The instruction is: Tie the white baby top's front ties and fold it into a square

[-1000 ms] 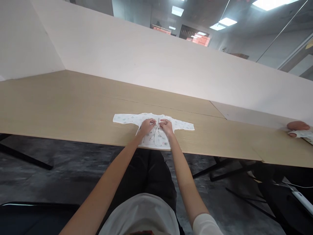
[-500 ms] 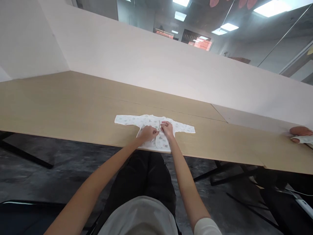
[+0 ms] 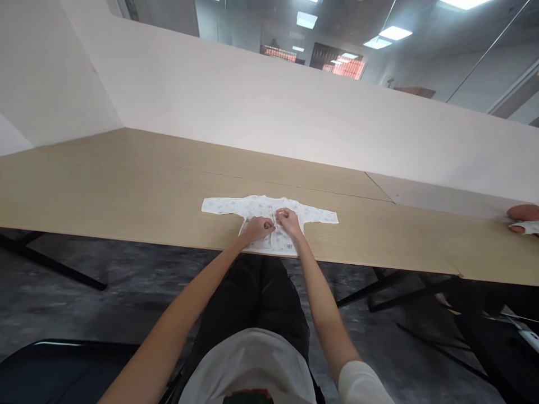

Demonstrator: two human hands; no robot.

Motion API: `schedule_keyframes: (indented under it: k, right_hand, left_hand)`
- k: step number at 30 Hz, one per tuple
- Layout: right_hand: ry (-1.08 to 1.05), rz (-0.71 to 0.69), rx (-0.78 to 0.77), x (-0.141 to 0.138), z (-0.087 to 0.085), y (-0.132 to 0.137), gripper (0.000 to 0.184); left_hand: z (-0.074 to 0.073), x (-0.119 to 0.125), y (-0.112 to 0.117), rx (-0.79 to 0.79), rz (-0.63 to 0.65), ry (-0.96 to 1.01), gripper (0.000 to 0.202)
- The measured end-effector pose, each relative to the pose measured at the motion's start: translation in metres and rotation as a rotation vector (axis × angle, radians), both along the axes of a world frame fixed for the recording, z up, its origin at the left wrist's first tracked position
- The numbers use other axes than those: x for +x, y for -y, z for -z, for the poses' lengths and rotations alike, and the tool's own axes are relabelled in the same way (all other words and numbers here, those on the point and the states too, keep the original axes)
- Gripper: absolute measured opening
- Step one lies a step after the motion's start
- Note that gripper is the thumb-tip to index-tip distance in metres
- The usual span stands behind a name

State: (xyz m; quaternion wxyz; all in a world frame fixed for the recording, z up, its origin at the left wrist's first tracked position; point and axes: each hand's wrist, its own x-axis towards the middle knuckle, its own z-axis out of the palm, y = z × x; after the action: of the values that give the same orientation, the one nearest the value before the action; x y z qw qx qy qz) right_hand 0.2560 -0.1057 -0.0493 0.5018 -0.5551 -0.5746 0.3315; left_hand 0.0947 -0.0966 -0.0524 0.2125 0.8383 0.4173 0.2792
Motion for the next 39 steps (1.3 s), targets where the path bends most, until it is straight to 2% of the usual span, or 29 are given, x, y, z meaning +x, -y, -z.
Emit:
schedule_keyframes:
  k: [4, 7, 11, 17, 24, 32, 39]
  right_hand:
    - [0.181, -0.008, 0.027, -0.003, 0.002, 0.030, 0.017]
    - [0.244, 0.023, 0.042, -0.006, 0.005, 0.040, 0.019]
    - [0.249, 0.072, 0.035, -0.007, 0.006, 0.041, 0.022]
    - [0.188, 0.060, 0.058, -0.006, 0.007, 0.045, 0.005]
    - [0.189, 0.155, 0.028, -0.009, 0.005, 0.045, 0.010]
    - [0.125, 0.093, 0.058, -0.007, 0.006, 0.046, 0.006]
    - [0.123, 0.057, 0.075, -0.008, 0.004, 0.045, 0.014]
  left_hand:
    - [0.000, 0.000, 0.000, -0.028, 0.004, 0.038, 0.024]
    - [-0.002, -0.001, 0.001, -0.061, 0.000, 0.049, 0.025]
    - [-0.006, -0.002, 0.005, -0.074, -0.006, 0.053, 0.022]
    - [-0.009, -0.002, 0.008, -0.097, -0.021, 0.092, 0.015]
    - [-0.008, -0.003, 0.007, -0.132, 0.052, 0.168, 0.016]
    - [-0.007, -0.004, 0.005, -0.155, 0.128, 0.221, 0.021]
    - [-0.003, -0.005, 0.002, -0.117, 0.108, 0.197, 0.025]
